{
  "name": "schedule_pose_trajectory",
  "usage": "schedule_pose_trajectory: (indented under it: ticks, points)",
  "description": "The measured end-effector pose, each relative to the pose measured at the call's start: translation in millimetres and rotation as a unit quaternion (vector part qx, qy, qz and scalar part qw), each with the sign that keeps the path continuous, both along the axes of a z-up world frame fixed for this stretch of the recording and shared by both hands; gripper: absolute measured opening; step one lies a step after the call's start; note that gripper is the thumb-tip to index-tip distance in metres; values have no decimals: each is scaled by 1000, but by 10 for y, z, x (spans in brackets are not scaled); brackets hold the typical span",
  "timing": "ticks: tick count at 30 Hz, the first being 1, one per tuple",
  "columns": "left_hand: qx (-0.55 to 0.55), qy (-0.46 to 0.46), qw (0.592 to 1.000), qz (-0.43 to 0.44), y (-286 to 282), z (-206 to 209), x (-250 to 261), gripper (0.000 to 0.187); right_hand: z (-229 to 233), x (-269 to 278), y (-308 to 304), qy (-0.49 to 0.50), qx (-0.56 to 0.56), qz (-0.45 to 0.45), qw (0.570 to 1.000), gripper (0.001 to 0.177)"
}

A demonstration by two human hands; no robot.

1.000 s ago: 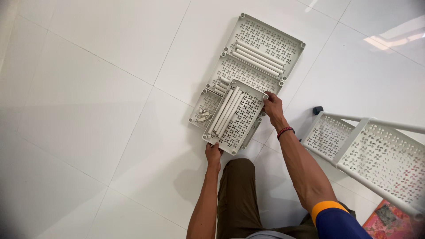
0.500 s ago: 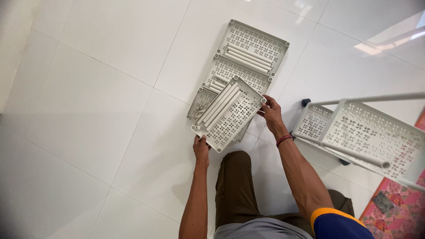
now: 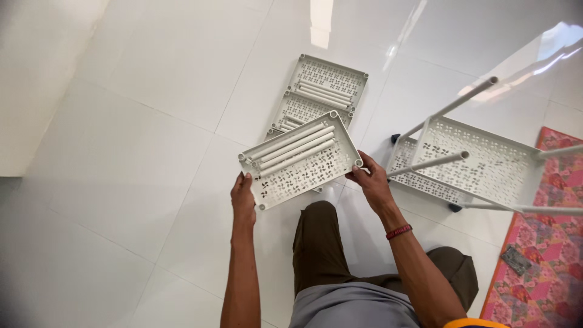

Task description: The person assembles a white plastic shelving unit by inserting vertical poles into the perforated shelves and securing them with small plastic connectors. They handle multiple shelves and poles, aligning and snapping parts together on a tiled floor.

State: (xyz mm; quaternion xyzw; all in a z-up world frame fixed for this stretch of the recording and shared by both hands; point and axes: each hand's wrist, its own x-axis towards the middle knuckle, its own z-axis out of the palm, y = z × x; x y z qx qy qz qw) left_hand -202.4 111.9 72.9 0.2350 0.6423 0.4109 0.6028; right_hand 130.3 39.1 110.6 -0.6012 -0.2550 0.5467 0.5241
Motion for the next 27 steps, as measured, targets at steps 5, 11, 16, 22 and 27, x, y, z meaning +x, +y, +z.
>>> schedule_pose_trajectory:
  ticks: [5,11,16,22,27]
  points:
    - [64,-58,996,-9,-48,598,-22,46,678,-49,-438,-19,-2,-9,1000,59]
    - [75,-74,994,-37,-148,1363,57,45,1323,3,-848,-16,51,-23,998,66]
    - [97,-50,990,-84,-223,1962,274,44,1819,175,-1123,-61,94,-51,992,67]
    - [130,-85,975,-159,-214,2501,737,46,2265,556,-1337,-89,130,-105,982,62]
    - [143,-143,953,-225,-73,2659,1343,48,2457,995,-1501,-95,164,-155,970,58]
